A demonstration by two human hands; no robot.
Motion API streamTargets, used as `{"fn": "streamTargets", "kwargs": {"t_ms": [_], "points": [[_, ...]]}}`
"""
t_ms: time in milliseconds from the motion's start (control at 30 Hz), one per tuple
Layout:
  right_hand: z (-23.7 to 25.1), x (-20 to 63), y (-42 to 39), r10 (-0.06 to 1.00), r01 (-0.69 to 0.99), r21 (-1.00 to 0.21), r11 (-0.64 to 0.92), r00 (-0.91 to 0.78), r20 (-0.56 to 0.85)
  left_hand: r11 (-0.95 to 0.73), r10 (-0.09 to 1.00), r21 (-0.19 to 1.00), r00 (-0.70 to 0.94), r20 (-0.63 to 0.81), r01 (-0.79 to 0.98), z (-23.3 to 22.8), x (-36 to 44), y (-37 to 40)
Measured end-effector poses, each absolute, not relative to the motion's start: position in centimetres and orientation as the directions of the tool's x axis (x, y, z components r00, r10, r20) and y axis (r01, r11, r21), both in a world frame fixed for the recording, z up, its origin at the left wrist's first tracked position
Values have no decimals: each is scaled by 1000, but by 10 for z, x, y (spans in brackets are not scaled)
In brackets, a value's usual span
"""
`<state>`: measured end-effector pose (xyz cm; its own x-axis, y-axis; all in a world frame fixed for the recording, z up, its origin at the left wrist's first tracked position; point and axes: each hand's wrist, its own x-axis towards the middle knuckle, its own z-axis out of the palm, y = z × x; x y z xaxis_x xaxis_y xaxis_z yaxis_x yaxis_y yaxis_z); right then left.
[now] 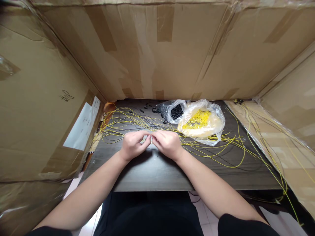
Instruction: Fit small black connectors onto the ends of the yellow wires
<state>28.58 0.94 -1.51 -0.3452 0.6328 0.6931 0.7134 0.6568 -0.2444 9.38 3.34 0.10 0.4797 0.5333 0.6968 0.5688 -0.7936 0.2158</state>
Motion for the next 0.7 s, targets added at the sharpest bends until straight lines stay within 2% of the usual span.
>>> {"fn": "streamTargets", "kwargs": {"t_ms": [100,267,700], "points": [[-14,288,10,617,730,-208,651,-349,706,-805,536,256,471,700,535,4,93,31],[-11,288,8,596,742,-163,650,-364,715,-802,537,255,465,704,540,5,94,29],[-8,286,7,620,728,-216,650,-345,705,-775,594,323,453,665,542,1,93,31]]}}
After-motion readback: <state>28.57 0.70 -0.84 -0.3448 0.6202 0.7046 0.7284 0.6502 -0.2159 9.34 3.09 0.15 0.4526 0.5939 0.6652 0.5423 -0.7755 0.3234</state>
